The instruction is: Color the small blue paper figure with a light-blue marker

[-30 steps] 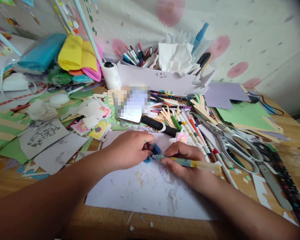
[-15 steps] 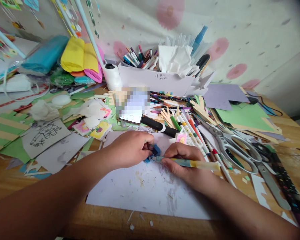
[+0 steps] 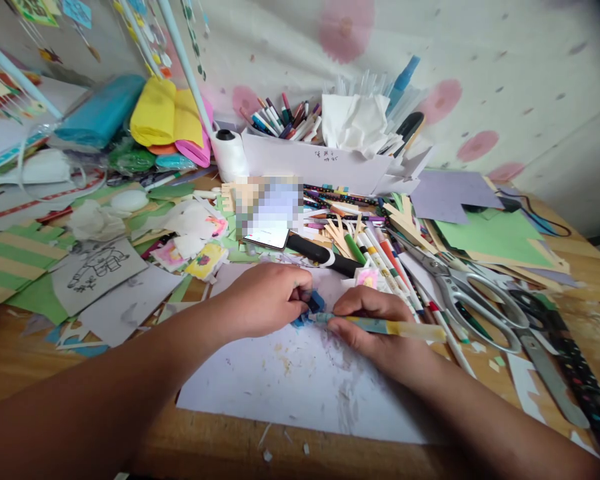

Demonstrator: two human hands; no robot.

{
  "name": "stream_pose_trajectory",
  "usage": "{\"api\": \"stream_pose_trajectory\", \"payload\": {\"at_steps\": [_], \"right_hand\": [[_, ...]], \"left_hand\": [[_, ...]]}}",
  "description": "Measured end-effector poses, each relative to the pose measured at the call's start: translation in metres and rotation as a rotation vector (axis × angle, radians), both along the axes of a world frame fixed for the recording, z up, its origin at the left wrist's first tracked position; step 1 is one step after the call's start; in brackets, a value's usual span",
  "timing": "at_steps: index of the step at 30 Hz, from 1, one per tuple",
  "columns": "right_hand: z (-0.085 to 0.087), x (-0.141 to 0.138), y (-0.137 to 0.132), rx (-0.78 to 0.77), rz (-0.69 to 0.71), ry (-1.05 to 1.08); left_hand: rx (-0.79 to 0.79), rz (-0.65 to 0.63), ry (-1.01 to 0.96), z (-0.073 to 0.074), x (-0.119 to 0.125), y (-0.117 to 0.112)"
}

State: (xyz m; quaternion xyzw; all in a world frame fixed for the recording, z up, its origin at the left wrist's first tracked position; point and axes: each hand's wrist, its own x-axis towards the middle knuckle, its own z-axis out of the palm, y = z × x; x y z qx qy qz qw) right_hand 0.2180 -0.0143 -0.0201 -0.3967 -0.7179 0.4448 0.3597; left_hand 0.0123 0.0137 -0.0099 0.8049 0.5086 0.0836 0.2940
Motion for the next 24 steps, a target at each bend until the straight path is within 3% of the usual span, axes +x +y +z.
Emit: {"api": "stream_pose_trajectory", "payload": {"at_steps": [24], "right_hand": [[-0.0032,0.0037,0.0044,-0.023,0.009,-0.035]], "left_hand": [[-0.004,0.026,-0.018,-0.0033,-0.0016,0.0002]]}}
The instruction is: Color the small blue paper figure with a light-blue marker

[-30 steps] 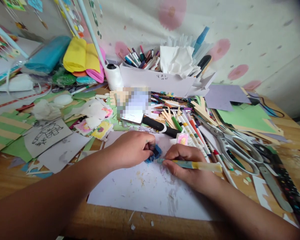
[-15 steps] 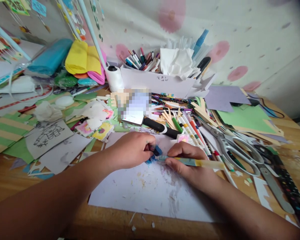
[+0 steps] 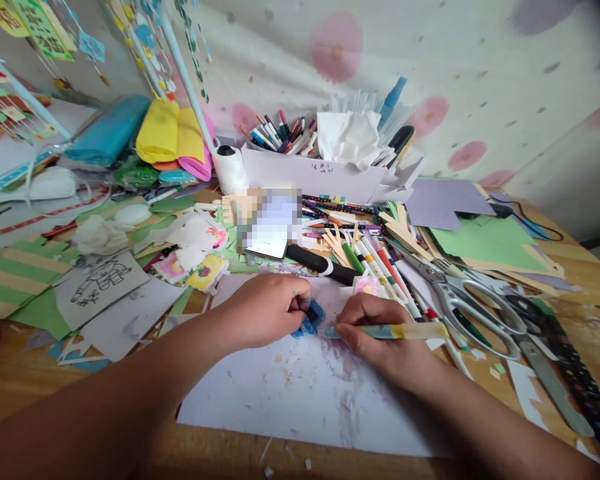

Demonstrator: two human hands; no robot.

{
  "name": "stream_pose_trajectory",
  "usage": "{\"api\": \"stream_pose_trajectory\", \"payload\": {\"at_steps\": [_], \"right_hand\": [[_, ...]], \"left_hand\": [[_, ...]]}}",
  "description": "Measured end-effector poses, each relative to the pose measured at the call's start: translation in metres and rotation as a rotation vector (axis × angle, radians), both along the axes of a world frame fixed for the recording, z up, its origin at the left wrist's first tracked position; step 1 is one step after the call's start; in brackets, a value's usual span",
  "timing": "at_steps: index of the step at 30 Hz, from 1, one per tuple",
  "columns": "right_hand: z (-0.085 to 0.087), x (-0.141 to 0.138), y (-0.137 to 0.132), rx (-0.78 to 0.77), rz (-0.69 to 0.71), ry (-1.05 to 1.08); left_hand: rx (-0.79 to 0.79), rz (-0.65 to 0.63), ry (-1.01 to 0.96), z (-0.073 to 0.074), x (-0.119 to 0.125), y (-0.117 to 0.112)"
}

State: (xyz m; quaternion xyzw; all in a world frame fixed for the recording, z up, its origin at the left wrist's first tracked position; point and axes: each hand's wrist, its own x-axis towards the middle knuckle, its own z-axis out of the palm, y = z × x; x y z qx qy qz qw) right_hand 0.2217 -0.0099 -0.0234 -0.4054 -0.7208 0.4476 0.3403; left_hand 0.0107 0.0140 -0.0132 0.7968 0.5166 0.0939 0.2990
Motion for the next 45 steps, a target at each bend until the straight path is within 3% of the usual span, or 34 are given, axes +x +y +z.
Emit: {"api": "stream_pose_trajectory", "payload": {"at_steps": [16,23,35,45], "right_hand": [[0.0005,0.0016,-0.0022,0.010,-0.036,0.104],[0.0009,-0.0052,-0.0032,0.056,0.004,-0.009],[-0.0008,-0.0045,-0.0007,-0.031,-0.043,0.086],[0.0016,-0.0064,-0.0009,-0.010,-0.050,0.068]], "left_hand": [[0.015,-0.005,-0.005,0.0006,-0.0009,-0.0013],[-0.049,-0.026,-0.030,0.0061,-0.0026,0.0004],[-0.009,-0.027,0.009,0.0019,-0.0012,0.0009],[-0.018,-0.004,-0.004,0.0032,-0.0007,0.0006]]}}
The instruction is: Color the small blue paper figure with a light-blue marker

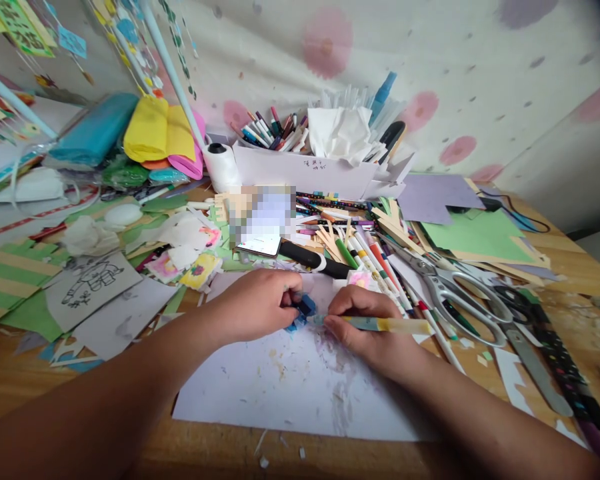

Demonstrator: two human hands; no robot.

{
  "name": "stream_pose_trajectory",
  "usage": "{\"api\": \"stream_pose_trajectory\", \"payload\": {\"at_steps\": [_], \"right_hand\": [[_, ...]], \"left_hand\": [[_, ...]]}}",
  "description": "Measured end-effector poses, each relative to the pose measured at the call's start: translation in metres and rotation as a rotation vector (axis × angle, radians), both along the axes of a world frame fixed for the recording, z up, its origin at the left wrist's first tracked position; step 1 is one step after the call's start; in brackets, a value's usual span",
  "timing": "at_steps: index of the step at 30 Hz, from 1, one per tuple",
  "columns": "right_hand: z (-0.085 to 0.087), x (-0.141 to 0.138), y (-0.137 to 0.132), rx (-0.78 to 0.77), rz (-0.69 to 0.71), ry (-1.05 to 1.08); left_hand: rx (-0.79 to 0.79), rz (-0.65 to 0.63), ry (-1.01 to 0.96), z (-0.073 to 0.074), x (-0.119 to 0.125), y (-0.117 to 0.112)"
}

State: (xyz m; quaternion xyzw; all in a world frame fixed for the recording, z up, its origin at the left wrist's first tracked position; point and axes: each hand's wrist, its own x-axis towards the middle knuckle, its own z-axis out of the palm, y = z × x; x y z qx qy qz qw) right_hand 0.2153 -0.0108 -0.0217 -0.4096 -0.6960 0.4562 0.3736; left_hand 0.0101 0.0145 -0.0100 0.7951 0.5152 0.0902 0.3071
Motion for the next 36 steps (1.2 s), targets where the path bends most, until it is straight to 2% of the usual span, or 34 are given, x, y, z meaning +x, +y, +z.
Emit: {"api": "stream_pose_trajectory", "payload": {"at_steps": [6,20,36], "right_hand": [[0.0021,-0.0005,-0.0016,0.023,0.041,0.003],[-0.0029,0.0034,-0.0003,0.004,0.021,-0.033],[-0.0011,0.0037,-0.0007,0.014,0.018,-0.041]], "left_hand": [[0.009,0.004,-0.021,-0.0023,0.0005,0.0010],[-0.019,0.014,-0.033,-0.0027,0.0004,0.0005],[-0.042,0.039,-0.016,0.0018,-0.0008,0.0042]]}}
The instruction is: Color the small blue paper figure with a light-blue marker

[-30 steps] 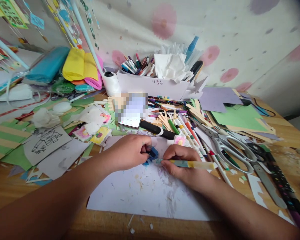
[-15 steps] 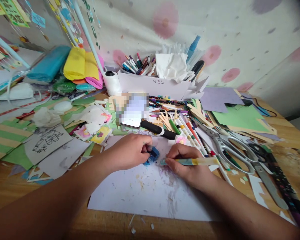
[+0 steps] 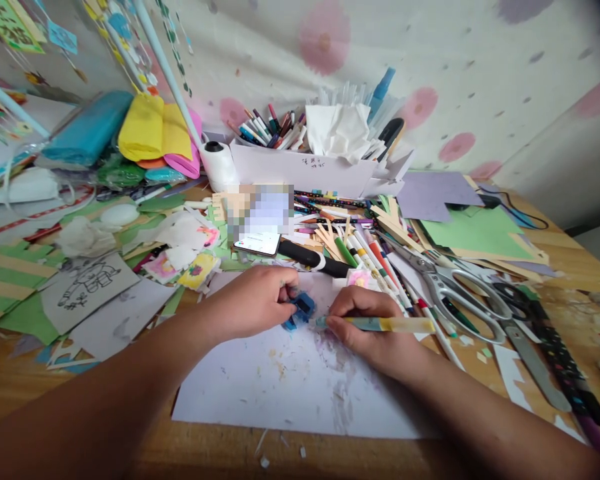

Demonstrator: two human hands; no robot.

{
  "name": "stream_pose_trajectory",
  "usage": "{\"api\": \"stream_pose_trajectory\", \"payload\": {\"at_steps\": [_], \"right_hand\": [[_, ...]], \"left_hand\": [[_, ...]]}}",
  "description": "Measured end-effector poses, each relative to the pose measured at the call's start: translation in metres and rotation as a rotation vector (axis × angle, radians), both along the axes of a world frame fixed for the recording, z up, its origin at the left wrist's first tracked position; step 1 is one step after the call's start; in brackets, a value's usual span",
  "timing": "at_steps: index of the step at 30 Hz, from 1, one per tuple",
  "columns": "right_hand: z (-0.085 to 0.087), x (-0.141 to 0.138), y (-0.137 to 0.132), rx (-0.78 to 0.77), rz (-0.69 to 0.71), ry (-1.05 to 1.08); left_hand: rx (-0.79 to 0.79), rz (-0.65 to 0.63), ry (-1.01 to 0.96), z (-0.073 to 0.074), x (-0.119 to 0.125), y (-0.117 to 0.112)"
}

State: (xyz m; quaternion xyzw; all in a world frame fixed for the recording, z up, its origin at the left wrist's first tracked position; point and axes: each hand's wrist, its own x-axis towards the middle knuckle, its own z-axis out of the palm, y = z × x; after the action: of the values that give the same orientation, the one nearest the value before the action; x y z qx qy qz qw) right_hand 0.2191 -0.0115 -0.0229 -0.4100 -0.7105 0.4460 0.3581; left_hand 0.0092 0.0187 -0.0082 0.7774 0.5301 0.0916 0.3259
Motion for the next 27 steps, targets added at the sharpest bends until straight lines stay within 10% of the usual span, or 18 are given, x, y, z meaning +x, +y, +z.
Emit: {"api": "stream_pose_trajectory", "payload": {"at_steps": [27], "right_hand": [[-0.0001,-0.0078,-0.0015,-0.039,0.058,0.075]], "left_hand": [[-0.031,0.034,-0.099,-0.0070,-0.0001,0.0024]]}}
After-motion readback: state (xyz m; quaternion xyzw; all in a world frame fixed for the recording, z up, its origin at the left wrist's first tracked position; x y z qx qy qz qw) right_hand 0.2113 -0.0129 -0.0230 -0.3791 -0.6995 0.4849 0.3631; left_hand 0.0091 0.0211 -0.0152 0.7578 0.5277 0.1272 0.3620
